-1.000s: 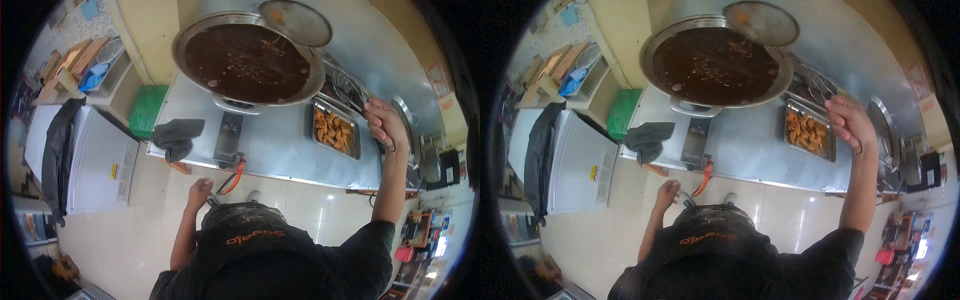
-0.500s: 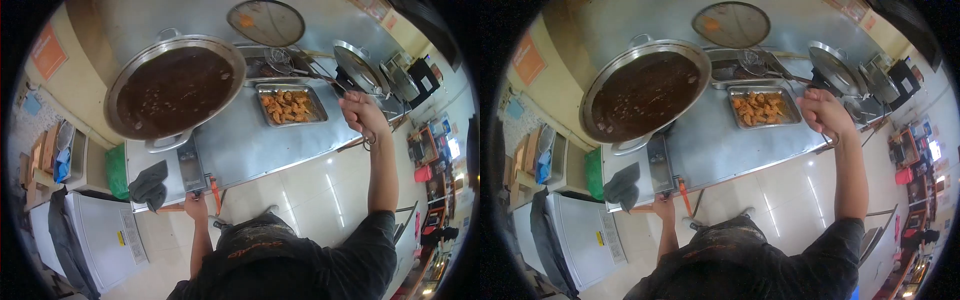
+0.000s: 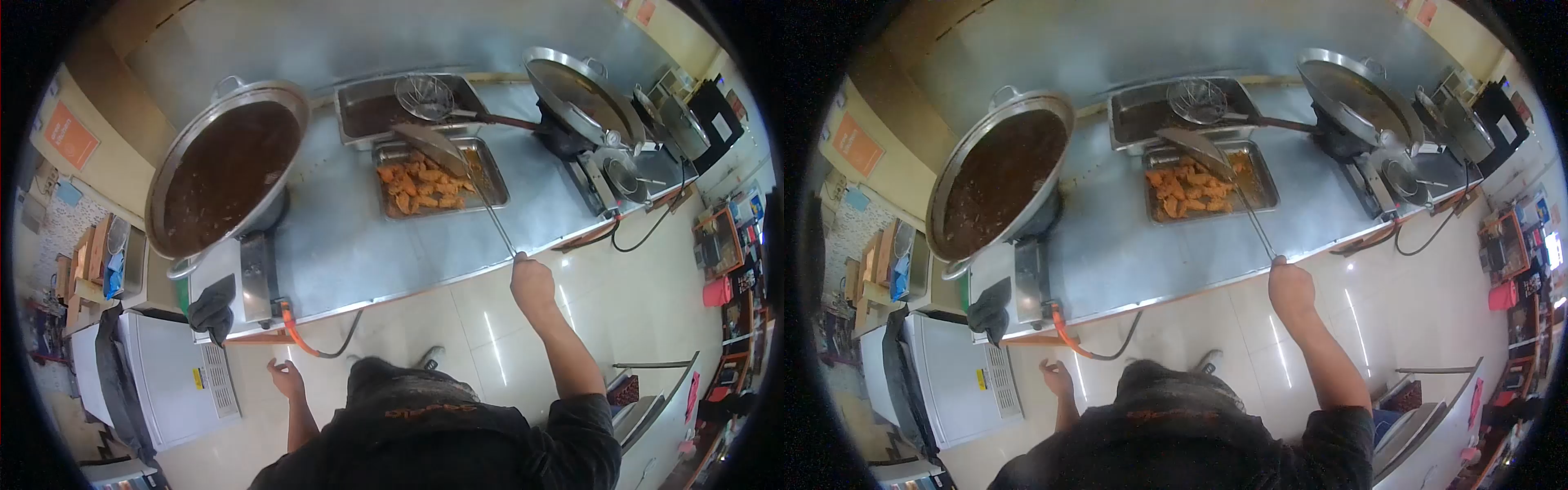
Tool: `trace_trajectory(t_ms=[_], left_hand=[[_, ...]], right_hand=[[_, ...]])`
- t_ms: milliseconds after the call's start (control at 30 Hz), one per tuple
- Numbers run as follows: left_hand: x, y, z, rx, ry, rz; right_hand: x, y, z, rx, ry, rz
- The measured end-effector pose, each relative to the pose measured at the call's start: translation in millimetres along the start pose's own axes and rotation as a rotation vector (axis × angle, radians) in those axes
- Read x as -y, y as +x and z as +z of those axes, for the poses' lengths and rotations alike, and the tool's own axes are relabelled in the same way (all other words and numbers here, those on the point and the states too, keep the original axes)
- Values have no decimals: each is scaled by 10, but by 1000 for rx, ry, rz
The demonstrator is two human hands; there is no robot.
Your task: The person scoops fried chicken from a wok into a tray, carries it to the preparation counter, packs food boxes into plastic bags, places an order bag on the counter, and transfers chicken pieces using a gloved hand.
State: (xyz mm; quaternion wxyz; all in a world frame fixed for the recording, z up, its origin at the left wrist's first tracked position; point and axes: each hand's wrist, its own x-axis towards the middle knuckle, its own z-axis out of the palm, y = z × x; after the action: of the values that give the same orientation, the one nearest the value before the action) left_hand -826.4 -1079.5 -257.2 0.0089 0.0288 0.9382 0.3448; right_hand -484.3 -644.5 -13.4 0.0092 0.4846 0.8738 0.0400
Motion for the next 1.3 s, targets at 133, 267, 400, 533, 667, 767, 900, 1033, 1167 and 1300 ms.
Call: trace_trajectory(t_ms=[133,267,400,533,667,767,900,1033,1167,1300], left_hand=[[811,-442,192,451,402,-89],[1138,-771,483,931,475,-31],[1094,-731,947,1094,412,92],[955,-572,1280,1167,387,165],[933,-502,1528,1211,375,197],[930,-564,1542,1266,384,205],[940,-634,1527,1310,380,248],[980,-626,1538,1328,378,327],[1073,-514,1624,1302,401,467],[1010,-438,1790,1272,491,390]], right_hand=[[-343,104,167,-118,300,-37],[-249,752,-195,42,786,100],[169,1820,-449,243,1328,144],[607,3024,183,317,1723,223],[735,3192,436,742,1734,370],[535,2681,612,255,1648,722],[-141,2311,1551,-64,1631,1383],[-693,2447,2349,91,1912,1392],[-1035,2366,2950,77,2178,1224],[-705,1929,2114,-146,2355,1254]])
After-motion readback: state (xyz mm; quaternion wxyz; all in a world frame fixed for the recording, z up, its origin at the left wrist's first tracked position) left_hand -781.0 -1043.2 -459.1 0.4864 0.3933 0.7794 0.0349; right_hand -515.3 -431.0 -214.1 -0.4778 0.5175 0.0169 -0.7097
